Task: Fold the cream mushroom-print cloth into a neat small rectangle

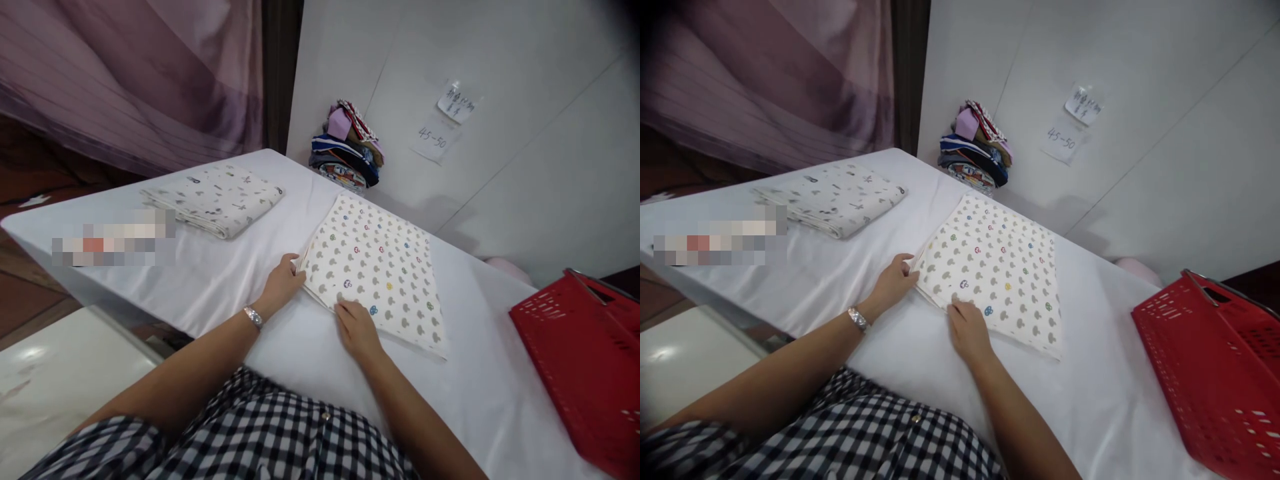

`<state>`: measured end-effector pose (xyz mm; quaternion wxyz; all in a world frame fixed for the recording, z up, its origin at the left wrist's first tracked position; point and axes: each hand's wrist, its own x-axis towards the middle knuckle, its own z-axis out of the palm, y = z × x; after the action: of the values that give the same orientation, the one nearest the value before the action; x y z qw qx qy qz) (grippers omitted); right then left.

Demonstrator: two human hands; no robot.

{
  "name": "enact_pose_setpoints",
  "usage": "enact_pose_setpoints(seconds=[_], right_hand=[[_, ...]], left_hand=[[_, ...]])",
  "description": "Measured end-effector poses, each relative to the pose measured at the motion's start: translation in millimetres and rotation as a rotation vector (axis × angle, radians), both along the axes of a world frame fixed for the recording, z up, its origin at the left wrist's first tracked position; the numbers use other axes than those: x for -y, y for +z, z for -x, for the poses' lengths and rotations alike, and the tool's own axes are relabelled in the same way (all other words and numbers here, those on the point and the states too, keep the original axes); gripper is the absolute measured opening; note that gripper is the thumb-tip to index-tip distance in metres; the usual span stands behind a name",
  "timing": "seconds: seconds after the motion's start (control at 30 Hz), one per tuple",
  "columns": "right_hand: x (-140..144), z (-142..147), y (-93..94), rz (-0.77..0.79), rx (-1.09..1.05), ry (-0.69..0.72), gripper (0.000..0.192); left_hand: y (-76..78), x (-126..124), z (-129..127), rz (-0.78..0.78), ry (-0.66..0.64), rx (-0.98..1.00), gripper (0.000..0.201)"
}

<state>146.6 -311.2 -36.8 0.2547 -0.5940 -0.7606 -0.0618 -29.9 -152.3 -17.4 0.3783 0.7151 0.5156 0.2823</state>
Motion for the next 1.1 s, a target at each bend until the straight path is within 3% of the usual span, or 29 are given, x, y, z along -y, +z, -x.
enact_pose_setpoints(seconds=[0.13,0.23,0.5,0.83,1.0,1.1], right_hand=[[21,-21,-3.0,-0.024,-0.033,-0.021,0.032],[21,-20,-1.4,-0.02,-0.057,-0.037,0.03],[-21,15,12.9,0.038,-0.053,-0.003,0.023],[-50,26,6.9,0.105,-0.194,-0.093,0.019],[-52,26,5.1,0.123,-0.222,-0.123,0.019],[-52,26,2.6,0.103,-0.225,-0.105,0.019]], left_hand=[[5.1,1,2,-0.046,-0.011,-0.129,0.046],[7.6,2,2,-0.043,-0.012,-0.158,0.046],[-0.4,0,2,-0.064,0.017,-0.071,0.043],[-1.3,1,2,-0.098,0.007,-0.086,0.039],[1.6,6,8,-0.269,-0.024,-0.06,0.027],[2.4,9,13,-0.377,-0.152,-0.045,0.019]])
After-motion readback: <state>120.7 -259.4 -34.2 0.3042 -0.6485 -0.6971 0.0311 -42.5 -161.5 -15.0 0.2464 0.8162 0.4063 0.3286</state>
